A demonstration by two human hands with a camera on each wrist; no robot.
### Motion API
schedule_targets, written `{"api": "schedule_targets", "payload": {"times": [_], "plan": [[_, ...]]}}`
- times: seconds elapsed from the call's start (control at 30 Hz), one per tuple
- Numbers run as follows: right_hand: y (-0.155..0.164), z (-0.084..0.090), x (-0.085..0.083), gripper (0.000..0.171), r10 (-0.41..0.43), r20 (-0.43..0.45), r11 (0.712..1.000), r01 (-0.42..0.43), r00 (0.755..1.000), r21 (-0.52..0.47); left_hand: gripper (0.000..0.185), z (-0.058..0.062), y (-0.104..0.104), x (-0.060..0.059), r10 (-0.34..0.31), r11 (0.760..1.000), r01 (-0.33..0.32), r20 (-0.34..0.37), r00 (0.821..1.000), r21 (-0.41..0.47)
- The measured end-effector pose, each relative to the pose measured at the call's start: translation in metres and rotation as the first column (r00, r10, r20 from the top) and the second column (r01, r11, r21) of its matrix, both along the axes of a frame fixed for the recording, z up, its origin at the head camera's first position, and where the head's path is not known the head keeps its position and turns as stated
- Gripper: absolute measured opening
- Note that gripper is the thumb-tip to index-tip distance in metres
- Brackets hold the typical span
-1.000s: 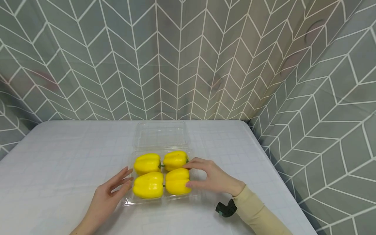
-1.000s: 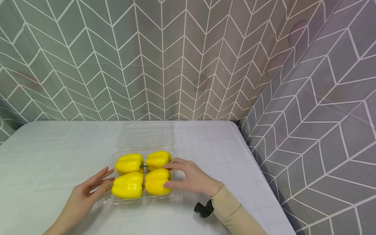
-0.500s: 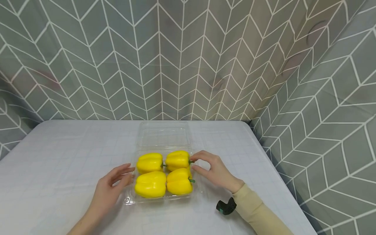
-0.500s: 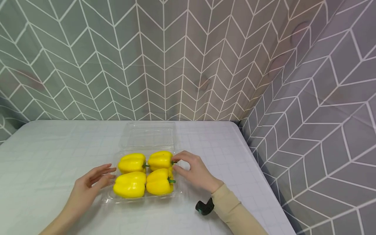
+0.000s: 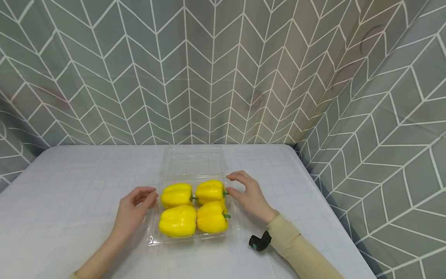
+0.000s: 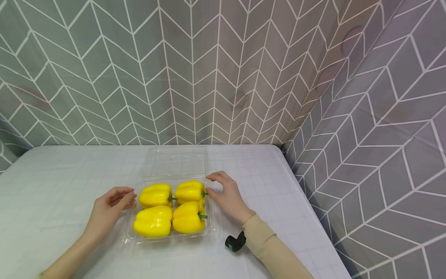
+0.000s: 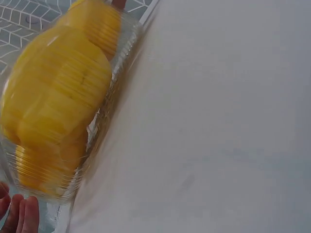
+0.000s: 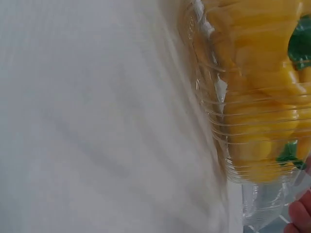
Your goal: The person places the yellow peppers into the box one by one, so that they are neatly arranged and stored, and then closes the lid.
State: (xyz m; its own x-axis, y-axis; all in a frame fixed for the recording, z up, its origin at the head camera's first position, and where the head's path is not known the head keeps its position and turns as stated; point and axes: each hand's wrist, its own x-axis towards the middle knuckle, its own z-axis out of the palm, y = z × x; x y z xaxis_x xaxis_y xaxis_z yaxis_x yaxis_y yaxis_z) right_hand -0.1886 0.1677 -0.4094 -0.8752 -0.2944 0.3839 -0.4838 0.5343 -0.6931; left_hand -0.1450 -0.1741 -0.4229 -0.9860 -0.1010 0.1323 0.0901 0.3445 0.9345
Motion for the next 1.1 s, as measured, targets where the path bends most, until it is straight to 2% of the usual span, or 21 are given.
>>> {"api": "schedule_targets", "payload": {"times": [0.1, 0.23, 0.3, 0.37, 0.47, 0.53, 0.63, 0.73, 0.8, 0.87, 1.03, 1.1], "plan": [[0.000, -0.005, -0.005, 0.036, -0.037, 0.095, 0.997, 0.043, 0.995, -0.057, 0.038, -0.001, 0.002, -0.007, 0.009, 1.000, -0.011, 0.058, 0.998, 0.028], [0.001, -0.010, -0.010, 0.047, -0.040, 0.236, 0.984, 0.079, 0.971, -0.158, 0.046, -0.002, 0.004, -0.015, 0.020, 0.996, -0.031, 0.138, 0.990, 0.079], [0.001, -0.012, -0.014, 0.051, -0.025, 0.296, 0.973, 0.091, 0.955, -0.211, 0.051, -0.001, 0.004, -0.020, 0.008, 0.988, -0.034, 0.167, 0.986, 0.153], [0.002, -0.015, -0.017, 0.053, -0.004, 0.343, 0.960, 0.100, 0.939, -0.262, 0.054, -0.001, 0.005, -0.023, -0.013, 0.969, -0.035, 0.192, 0.981, 0.246], [0.002, -0.019, -0.021, 0.054, 0.039, 0.415, 0.930, 0.120, 0.909, -0.348, 0.059, -0.002, 0.006, -0.028, -0.072, 0.918, -0.015, 0.206, 0.976, 0.396], [0.000, -0.021, -0.022, 0.055, 0.072, 0.460, 0.903, 0.138, 0.885, -0.407, 0.059, -0.001, 0.007, -0.031, -0.109, 0.868, -0.008, 0.205, 0.973, 0.496], [-0.002, -0.024, -0.023, 0.057, 0.148, 0.505, 0.840, 0.161, 0.850, -0.517, 0.058, -0.001, 0.007, -0.034, -0.152, 0.786, 0.004, 0.187, 0.971, 0.618], [-0.005, -0.026, -0.022, 0.057, 0.202, 0.512, 0.784, 0.175, 0.835, -0.595, 0.057, -0.002, 0.008, -0.036, -0.178, 0.720, 0.013, 0.167, 0.970, 0.694], [-0.006, -0.027, -0.021, 0.057, 0.221, 0.508, 0.756, 0.183, 0.833, -0.628, 0.056, -0.003, 0.008, -0.036, -0.184, 0.699, 0.018, 0.156, 0.970, 0.715], [-0.008, -0.027, -0.020, 0.055, 0.229, 0.503, 0.738, 0.189, 0.833, -0.648, 0.054, -0.004, 0.009, -0.036, -0.179, 0.691, 0.019, 0.146, 0.973, 0.723], [-0.009, -0.029, -0.019, 0.055, 0.240, 0.489, 0.722, 0.182, 0.839, -0.667, 0.052, -0.006, 0.010, -0.035, -0.154, 0.718, 0.005, 0.152, 0.976, 0.696], [-0.009, -0.030, -0.018, 0.056, 0.246, 0.484, 0.719, 0.176, 0.840, -0.672, 0.053, -0.007, 0.010, -0.035, -0.154, 0.720, -0.003, 0.163, 0.975, 0.694]]}}
